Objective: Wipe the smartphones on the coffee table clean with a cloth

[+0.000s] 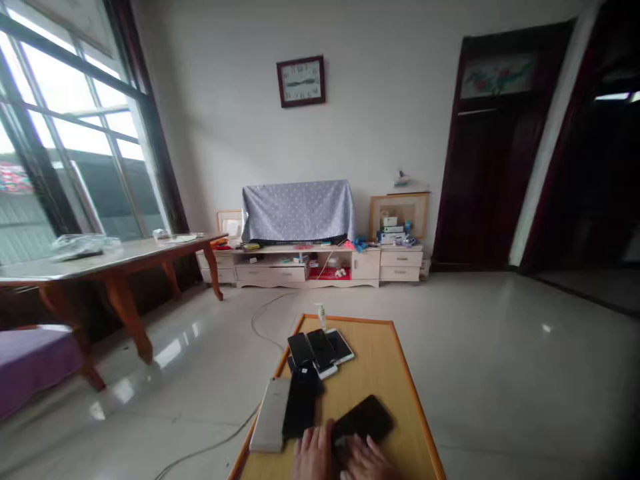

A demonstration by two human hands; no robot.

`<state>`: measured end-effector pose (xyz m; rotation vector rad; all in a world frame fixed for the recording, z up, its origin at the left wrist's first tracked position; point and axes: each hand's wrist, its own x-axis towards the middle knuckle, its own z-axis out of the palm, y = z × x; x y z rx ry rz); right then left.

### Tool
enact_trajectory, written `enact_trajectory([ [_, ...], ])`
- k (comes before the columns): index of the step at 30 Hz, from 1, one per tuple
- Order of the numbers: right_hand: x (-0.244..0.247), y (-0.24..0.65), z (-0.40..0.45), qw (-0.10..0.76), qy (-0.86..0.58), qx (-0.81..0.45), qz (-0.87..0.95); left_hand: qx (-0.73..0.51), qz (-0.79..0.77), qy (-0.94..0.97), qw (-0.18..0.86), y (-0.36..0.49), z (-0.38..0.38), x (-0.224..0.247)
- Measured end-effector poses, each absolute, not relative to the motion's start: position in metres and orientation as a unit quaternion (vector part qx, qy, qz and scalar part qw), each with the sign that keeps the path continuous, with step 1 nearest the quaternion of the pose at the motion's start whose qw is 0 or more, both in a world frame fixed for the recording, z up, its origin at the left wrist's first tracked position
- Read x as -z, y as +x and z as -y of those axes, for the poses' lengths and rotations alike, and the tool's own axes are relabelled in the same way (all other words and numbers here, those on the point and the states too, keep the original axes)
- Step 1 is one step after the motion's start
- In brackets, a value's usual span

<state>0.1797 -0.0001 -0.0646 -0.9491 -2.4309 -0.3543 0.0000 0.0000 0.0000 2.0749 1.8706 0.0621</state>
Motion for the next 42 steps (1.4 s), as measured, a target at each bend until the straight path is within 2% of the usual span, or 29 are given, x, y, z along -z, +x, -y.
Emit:
enact_trajectory([
  [8, 0.018, 0.213, 0.002, 0.226, -0.576, 0.012, 0.786, -0.062, -0.648, 0.741, 0.165, 0.003, 0.012, -0.014],
  [18, 0.078, 0.163, 0.001, 0.292, -0.410, 0.058, 0.862, -0.074, -0.629, 0.760, 0.148, -0.006, 0.003, 0.015],
  [30, 0.042, 0.156, 0.000, 0.227, -0.429, -0.076, 0.871, -0.052, -0.667, 0.725, 0.163, 0.005, 0.009, -0.010],
  [34, 0.049, 0.173, 0.006, 0.213, -0.415, -0.073, 0.882, -0.039, -0.674, 0.718, 0.168, 0.007, 0.010, -0.016],
  [42, 0.047, 0.201, 0.015, 0.239, -0.427, -0.016, 0.872, -0.056, -0.651, 0.740, 0.160, 0.010, 0.012, -0.021],
])
